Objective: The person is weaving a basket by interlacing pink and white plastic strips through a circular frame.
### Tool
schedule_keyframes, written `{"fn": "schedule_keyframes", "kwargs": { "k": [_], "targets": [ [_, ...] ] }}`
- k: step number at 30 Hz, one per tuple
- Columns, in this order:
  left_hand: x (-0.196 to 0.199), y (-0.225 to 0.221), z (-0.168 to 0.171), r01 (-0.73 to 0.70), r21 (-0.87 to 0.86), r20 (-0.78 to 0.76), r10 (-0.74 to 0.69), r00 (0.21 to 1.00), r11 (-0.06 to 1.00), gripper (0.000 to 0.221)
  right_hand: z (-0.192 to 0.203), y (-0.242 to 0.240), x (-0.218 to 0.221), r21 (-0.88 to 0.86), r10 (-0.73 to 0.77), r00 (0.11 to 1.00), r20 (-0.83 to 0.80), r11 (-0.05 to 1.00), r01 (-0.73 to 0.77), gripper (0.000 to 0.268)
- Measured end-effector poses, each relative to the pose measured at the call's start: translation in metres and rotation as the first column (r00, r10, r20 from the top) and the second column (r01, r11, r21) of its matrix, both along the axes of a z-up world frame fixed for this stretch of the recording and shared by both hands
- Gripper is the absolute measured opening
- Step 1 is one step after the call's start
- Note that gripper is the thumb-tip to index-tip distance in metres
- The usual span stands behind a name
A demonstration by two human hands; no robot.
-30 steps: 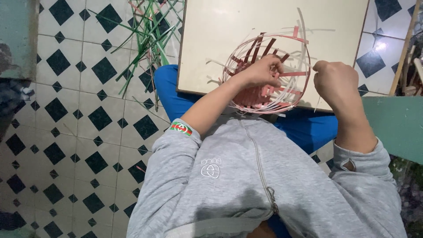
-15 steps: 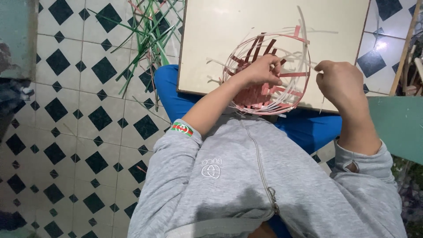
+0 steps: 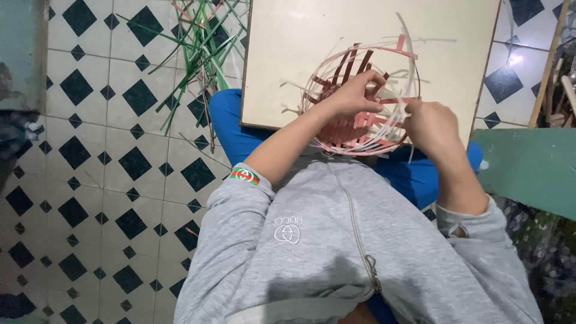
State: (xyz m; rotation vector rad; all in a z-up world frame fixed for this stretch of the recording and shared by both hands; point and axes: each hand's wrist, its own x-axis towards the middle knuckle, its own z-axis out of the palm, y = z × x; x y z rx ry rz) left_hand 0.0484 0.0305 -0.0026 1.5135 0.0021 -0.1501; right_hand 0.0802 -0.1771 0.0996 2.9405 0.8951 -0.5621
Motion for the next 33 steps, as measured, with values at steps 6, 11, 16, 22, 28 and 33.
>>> {"fn": "schedule_keyframes", "kwargs": {
  "k": [6, 11, 16, 22, 28, 33],
  "targets": [
    [0.008, 0.0, 0.0, 0.022, 0.353, 0.021, -0.031, 0.999, 0.935, 0.089, 0.021, 0.008, -0.01, 0.024, 0.017, 1.0, -0.013, 1.0, -0.016, 0.025],
    [0.008, -0.006, -0.019, -0.01, 0.574, 0.108, -0.064, 0.992, 0.819, 0.078, 0.006, 0.0, -0.005, 0.005, -0.013, 0.999, -0.039, 1.0, 0.014, 0.026],
    [0.002, -0.003, -0.002, 0.012, 0.619, 0.11, -0.102, 0.989, 0.786, 0.077, 0.007, 0.0, -0.005, 0.003, -0.02, 0.999, -0.035, 1.0, 0.02, 0.026],
    [-0.006, -0.003, 0.042, -0.057, 0.738, 0.242, -0.185, 0.952, 0.672, 0.072, 0.002, -0.013, 0.008, 0.065, -0.088, 0.996, -0.034, 0.994, 0.09, 0.022],
    [0.003, -0.023, 0.06, -0.15, 0.777, 0.418, -0.324, 0.849, 0.611, 0.028, 0.008, -0.011, 0.01, 0.151, -0.127, 0.986, -0.108, 0.978, 0.142, 0.021],
    [0.014, -0.024, 0.05, -0.045, 0.842, 0.302, -0.401, 0.865, 0.538, 0.013, 0.053, 0.005, -0.01, 0.331, -0.198, 0.896, -0.398, 0.879, 0.342, 0.026]
  ]
}}
